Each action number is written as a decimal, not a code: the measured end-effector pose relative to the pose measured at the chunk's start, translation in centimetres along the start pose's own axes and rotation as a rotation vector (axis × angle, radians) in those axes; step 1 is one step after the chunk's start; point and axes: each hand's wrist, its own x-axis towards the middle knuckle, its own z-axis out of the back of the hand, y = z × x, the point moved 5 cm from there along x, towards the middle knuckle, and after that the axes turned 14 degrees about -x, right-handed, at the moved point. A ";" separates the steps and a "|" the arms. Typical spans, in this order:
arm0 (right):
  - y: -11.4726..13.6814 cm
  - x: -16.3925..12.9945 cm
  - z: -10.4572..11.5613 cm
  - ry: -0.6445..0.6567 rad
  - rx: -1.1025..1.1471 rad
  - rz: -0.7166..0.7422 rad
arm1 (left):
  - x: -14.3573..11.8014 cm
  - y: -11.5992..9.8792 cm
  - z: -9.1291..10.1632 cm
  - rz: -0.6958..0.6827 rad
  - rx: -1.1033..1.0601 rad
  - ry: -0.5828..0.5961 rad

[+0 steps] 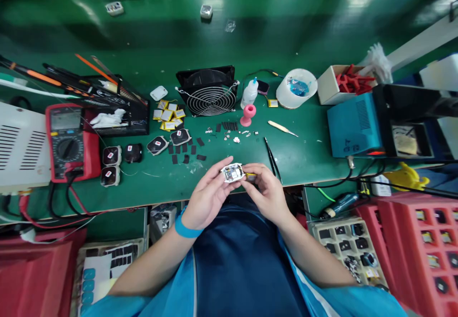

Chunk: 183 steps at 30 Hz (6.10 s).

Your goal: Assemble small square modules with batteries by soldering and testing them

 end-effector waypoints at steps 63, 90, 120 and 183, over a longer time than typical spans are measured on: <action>4.1 -1.0 -1.1 0.118 -0.612 0.491 | -2.1 -2.8 0.7 -0.736 1.261 0.237; -2.9 3.1 7.9 -0.025 -0.951 -0.094 | -3.2 -2.2 0.8 -0.954 1.313 0.256; 1.5 12.6 -7.1 0.518 0.322 -0.332 | -3.7 -2.0 0.6 -0.918 1.335 0.097; 0.4 -0.5 -1.2 -0.176 0.321 -0.522 | -3.0 -1.7 1.1 -0.920 1.324 0.161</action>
